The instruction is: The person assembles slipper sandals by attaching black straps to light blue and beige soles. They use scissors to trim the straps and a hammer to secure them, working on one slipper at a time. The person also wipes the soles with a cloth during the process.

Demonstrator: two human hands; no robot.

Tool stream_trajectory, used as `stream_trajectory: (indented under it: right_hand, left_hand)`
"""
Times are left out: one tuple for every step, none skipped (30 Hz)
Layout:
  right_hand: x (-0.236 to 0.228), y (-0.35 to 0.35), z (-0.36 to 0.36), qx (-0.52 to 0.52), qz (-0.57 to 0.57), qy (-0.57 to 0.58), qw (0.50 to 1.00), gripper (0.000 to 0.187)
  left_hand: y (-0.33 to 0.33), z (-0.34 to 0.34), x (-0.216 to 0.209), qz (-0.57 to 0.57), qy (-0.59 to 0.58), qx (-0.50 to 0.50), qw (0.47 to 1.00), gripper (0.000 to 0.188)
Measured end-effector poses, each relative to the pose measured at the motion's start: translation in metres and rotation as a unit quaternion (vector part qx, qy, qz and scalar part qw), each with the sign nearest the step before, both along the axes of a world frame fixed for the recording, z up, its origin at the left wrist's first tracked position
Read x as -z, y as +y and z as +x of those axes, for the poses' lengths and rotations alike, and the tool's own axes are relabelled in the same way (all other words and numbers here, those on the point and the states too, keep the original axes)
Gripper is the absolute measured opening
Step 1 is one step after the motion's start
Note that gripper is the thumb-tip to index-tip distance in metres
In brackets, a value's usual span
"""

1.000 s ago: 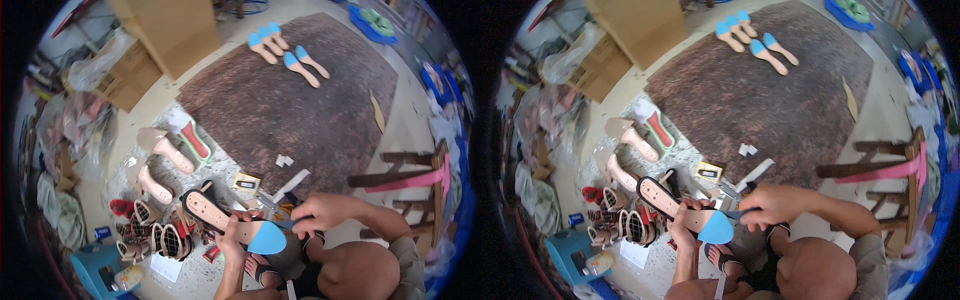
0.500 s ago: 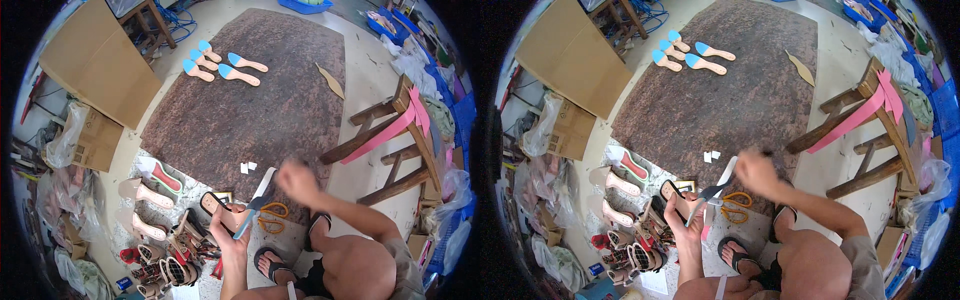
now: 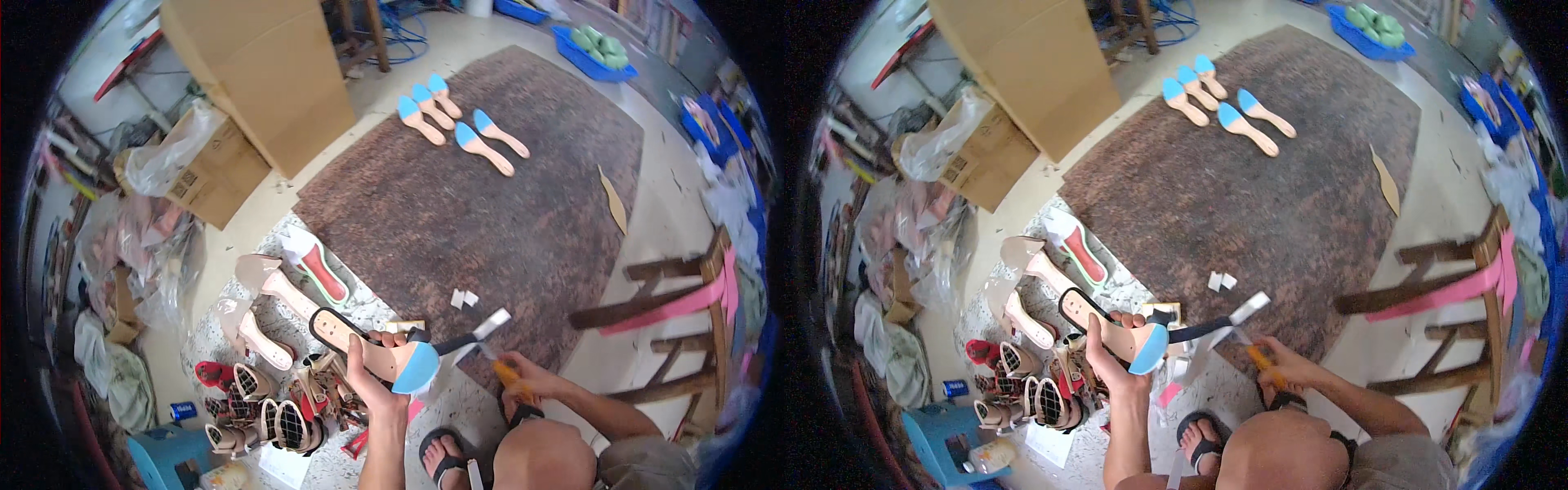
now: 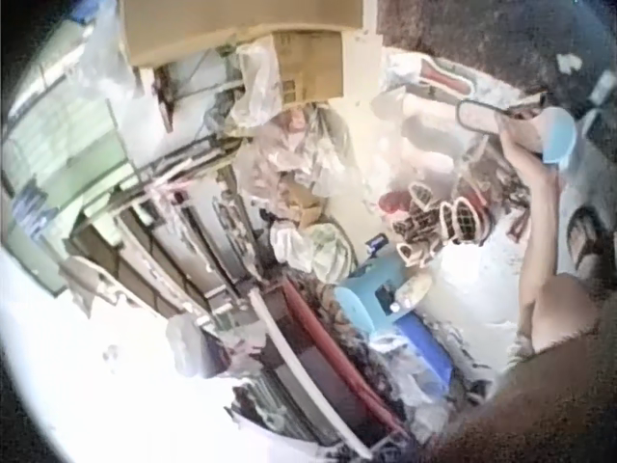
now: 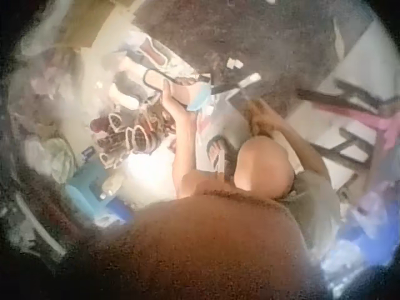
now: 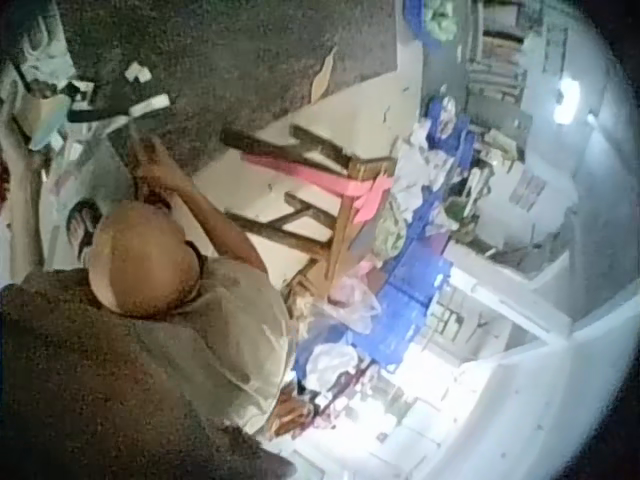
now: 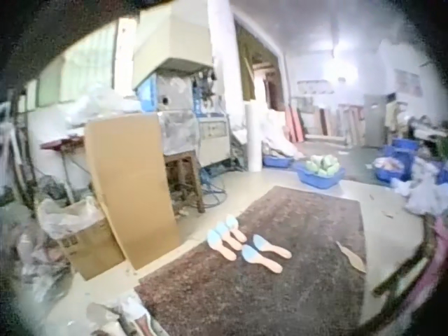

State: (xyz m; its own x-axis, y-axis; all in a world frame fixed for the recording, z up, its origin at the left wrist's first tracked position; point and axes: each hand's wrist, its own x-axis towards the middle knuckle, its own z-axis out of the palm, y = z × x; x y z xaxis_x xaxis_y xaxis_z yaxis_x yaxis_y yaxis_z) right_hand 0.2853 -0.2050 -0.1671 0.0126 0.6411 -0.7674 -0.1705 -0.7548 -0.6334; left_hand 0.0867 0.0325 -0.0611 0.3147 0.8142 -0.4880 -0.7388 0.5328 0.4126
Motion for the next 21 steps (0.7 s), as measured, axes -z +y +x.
stream_trajectory:
  right_hand:
    - [-0.007, -0.011, 0.011, 0.03, 0.039, -0.01, 0.999, 0.074]
    - [-0.018, -0.022, 0.019, 0.071, 0.074, -0.02, 0.995, 0.072]
    - [-0.027, -0.029, 0.028, 0.092, 0.078, 0.02, 0.992, 0.071]
    - [-0.034, -0.035, 0.037, 0.116, 0.081, 0.061, 0.988, 0.07]
    - [-0.036, -0.038, 0.043, 0.115, 0.099, 0.076, 0.985, 0.069]
    - [-0.037, -0.038, 0.05, 0.112, 0.12, 0.091, 0.982, 0.067]
    - [-0.038, -0.042, 0.049, 0.094, 0.148, 0.077, 0.981, 0.064]
    - [-0.039, -0.039, 0.049, 0.071, 0.181, 0.066, 0.979, 0.062]
    - [-0.046, -0.037, 0.045, 0.061, 0.183, 0.086, 0.978, 0.061]
    - [-0.058, -0.03, 0.041, 0.048, 0.184, 0.106, 0.976, 0.059]
    - [-0.064, -0.024, 0.036, 0.032, 0.186, 0.126, 0.974, 0.057]
    - [-0.057, -0.019, 0.032, 0.001, 0.197, 0.121, 0.973, 0.058]
    - [-0.048, -0.015, 0.029, -0.028, 0.202, 0.109, 0.973, 0.059]
    - [-0.04, -0.011, 0.027, -0.062, 0.21, 0.097, 0.971, 0.06]
    - [-0.031, -0.005, 0.024, -0.056, 0.216, 0.094, 0.97, 0.062]
    - [-0.022, 0.001, 0.021, -0.051, 0.221, 0.091, 0.97, 0.064]
    - [-0.018, 0.009, 0.018, -0.052, 0.227, 0.091, 0.968, 0.067]
    - [-0.02, 0.016, 0.015, -0.03, 0.24, 0.094, 0.966, 0.068]
    - [-0.025, 0.024, 0.014, -0.011, 0.253, 0.096, 0.963, 0.07]
    - [-0.03, 0.031, 0.013, 0.007, 0.266, 0.098, 0.959, 0.072]
    - [-0.033, 0.036, 0.012, 0.001, 0.272, 0.066, 0.96, 0.071]
  left_hand:
    - [0.002, 0.005, -0.006, 0.012, 0.002, -0.004, 1.0, 0.039]
    - [0.002, 0.012, -0.011, 0.02, 0.004, 0.003, 1.0, 0.039]
    - [0.003, 0.019, -0.014, 0.021, 0.018, -0.008, 1.0, 0.039]
    - [0.004, 0.028, -0.016, 0.021, 0.034, -0.016, 0.999, 0.039]
    - [0.003, 0.037, -0.016, 0.022, 0.05, -0.022, 0.998, 0.04]
    - [0.007, 0.034, 0.004, 0.037, 0.021, 0.017, 0.999, 0.038]
    - [0.006, 0.043, 0.013, 0.004, -0.007, 0.023, 1.0, 0.041]
    - [0.005, 0.05, 0.017, -0.025, -0.03, 0.022, 0.999, 0.043]
    - [0.004, 0.057, 0.021, -0.053, -0.053, 0.021, 0.997, 0.046]
    - [0.001, 0.061, 0.031, -0.014, -0.049, 0.053, 0.997, 0.044]
    - [-0.003, 0.067, 0.032, -0.023, -0.046, 0.061, 0.997, 0.043]
    - [-0.008, 0.071, 0.032, -0.033, -0.043, 0.067, 0.996, 0.043]
    - [-0.013, 0.079, 0.033, -0.048, -0.047, 0.075, 0.995, 0.042]
    - [-0.018, 0.086, 0.033, -0.056, -0.067, 0.06, 0.994, 0.046]
    - [-0.022, 0.09, 0.033, -0.047, -0.077, 0.074, 0.993, 0.044]
    - [-0.025, 0.092, 0.034, -0.038, -0.087, 0.087, 0.992, 0.042]
    - [-0.027, 0.09, 0.034, -0.028, -0.095, 0.094, 0.991, 0.04]
    - [-0.03, 0.087, 0.035, -0.039, -0.099, 0.097, 0.99, 0.041]
    - [-0.031, 0.085, 0.033, -0.044, -0.096, 0.092, 0.99, 0.041]
    - [-0.034, 0.084, 0.03, -0.049, -0.094, 0.086, 0.991, 0.041]
    - [-0.036, 0.084, 0.028, -0.054, -0.092, 0.081, 0.991, 0.041]
